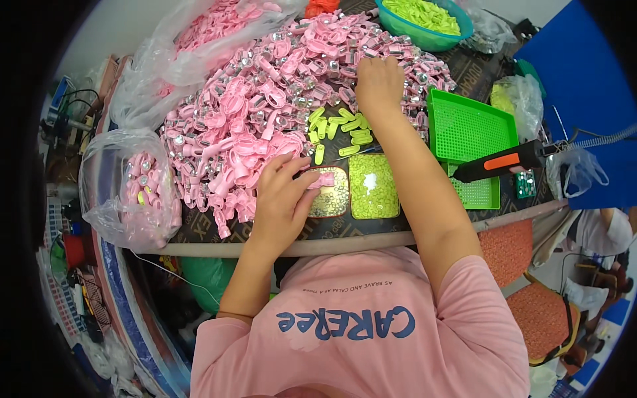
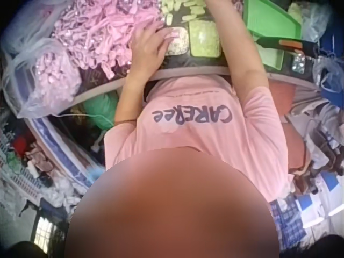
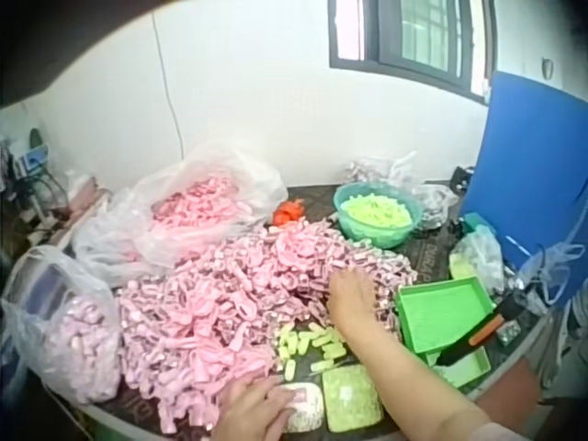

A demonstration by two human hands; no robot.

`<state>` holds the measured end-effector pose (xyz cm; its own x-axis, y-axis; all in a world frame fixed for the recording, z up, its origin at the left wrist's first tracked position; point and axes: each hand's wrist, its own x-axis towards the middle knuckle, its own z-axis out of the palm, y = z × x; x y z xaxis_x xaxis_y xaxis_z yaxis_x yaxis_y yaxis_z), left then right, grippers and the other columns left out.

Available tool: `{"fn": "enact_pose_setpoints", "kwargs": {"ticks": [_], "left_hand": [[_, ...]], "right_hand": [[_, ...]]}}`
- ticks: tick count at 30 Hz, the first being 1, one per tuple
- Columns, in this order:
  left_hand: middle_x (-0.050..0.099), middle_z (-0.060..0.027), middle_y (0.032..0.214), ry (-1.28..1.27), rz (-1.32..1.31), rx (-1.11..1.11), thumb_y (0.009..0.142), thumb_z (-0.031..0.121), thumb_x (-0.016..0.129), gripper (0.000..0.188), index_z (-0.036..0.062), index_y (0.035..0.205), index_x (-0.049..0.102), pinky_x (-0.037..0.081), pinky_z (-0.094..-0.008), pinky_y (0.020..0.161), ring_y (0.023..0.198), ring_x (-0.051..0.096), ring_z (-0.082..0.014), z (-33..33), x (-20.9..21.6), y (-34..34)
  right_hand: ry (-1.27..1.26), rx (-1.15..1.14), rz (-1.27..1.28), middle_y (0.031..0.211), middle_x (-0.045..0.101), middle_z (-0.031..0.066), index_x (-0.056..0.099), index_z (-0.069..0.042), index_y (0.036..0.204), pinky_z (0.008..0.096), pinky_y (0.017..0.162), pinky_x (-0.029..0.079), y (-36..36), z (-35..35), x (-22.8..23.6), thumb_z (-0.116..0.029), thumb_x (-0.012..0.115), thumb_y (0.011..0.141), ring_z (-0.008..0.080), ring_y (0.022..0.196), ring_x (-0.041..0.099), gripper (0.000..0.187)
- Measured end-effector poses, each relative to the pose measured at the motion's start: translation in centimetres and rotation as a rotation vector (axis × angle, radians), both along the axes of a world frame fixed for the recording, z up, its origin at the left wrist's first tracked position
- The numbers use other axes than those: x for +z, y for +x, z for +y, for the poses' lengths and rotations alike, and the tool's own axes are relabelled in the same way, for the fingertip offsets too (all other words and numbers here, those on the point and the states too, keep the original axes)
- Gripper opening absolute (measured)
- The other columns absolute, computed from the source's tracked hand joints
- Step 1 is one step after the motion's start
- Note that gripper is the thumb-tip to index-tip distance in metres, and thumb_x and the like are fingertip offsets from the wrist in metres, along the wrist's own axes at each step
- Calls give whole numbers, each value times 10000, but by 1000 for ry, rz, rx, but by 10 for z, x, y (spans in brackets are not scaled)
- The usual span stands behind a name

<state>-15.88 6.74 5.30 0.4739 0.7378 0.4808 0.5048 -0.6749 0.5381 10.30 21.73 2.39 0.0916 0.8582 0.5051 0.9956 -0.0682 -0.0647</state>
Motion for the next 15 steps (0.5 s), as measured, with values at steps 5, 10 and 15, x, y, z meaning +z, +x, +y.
{"fn": "enact_pose_setpoints", "kwargs": {"ticks": [5, 10, 15], "left_hand": [[678, -148, 1228, -17, -93, -16, 825, 55, 778, 321, 48, 1137, 708, 475, -472, 1014, 1188, 584, -385, 16, -6, 3], [715, -163, 1162, -476, -366, 120, 947, 86, 691, 331, 15, 1269, 667, 540, -374, 910, 1056, 695, -284, 35, -10, 1], [631, -138, 1329, -1175, -666, -77, 1072, 181, 572, 427, -29, 1440, 514, 588, -316, 857, 1091, 656, -172, 61, -1, 9]], "right_hand": [[33, 35, -35, 939, 731, 114, 719, -62, 836, 477, 823, 506, 0, -14, 3, -58, 637, 807, 346, 936, 635, 87], [17, 441, 376, 977, 714, 139, 720, -39, 945, 467, 845, 536, -4, -61, 22, -42, 731, 798, 350, 924, 673, 147], [-21, 830, 515, 1135, 710, 110, 728, -63, 1078, 396, 907, 567, -20, -115, 40, 27, 779, 774, 317, 1074, 686, 321]]}}
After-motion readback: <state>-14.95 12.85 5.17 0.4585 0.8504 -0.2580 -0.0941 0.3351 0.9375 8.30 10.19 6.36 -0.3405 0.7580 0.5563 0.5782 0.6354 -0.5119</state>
